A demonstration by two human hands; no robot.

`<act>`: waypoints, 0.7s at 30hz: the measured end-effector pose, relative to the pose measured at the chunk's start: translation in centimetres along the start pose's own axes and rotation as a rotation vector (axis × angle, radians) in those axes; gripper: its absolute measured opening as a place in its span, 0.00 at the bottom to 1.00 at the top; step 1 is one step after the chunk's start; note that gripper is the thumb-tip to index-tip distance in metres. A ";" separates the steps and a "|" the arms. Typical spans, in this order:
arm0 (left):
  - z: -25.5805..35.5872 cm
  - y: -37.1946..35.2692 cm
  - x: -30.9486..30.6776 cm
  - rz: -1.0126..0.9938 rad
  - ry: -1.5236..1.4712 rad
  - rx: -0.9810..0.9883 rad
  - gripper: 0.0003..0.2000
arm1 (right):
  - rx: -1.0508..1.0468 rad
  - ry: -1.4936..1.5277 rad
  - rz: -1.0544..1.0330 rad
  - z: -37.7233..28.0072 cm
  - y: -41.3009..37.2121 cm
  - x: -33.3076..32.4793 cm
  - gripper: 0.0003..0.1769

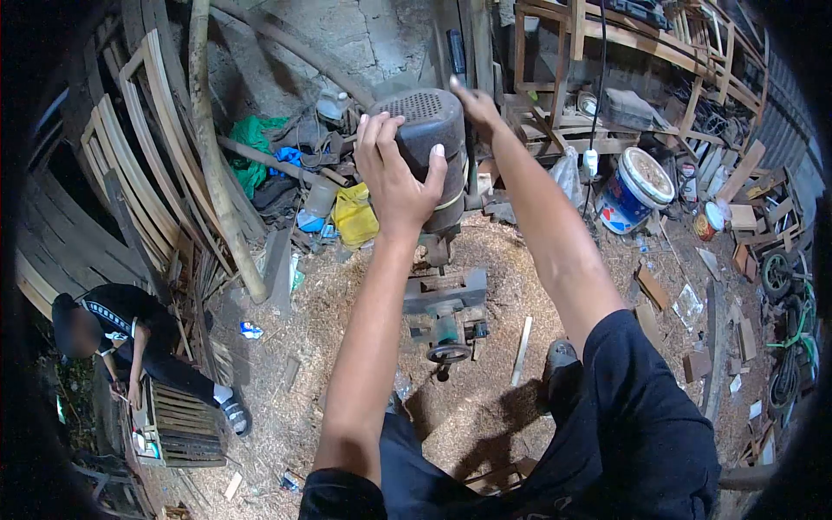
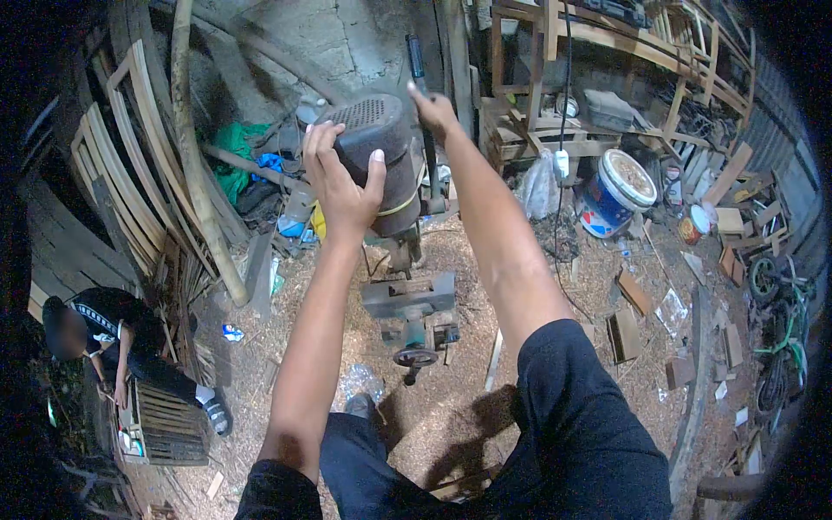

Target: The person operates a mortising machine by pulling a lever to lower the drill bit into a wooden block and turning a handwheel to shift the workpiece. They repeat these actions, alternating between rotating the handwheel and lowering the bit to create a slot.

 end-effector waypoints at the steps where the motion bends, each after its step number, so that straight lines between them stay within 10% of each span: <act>1: 0.0 -0.1 0.0 0.006 -0.003 -0.005 0.28 | 0.072 -0.058 0.082 -1.4 1.3 -0.3 0.54; 7: 0.2 -0.1 -0.2 -0.024 0.039 -0.032 0.29 | 0.003 -0.322 0.129 -4.6 4.3 -0.9 0.64; 21: 0.0 -1.5 -0.3 -0.087 0.096 -0.075 0.29 | 0.063 -0.067 0.312 -12.6 -2.6 0.6 0.48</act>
Point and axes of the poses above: each hand's wrist, its own y-axis towards the middle knuckle, its own x-axis out of the palm, z = x × y, the point moved 7 cm from there along y, towards the middle knuckle, and after that the axes turned 1 degree about -x, right-handed, at the moved point
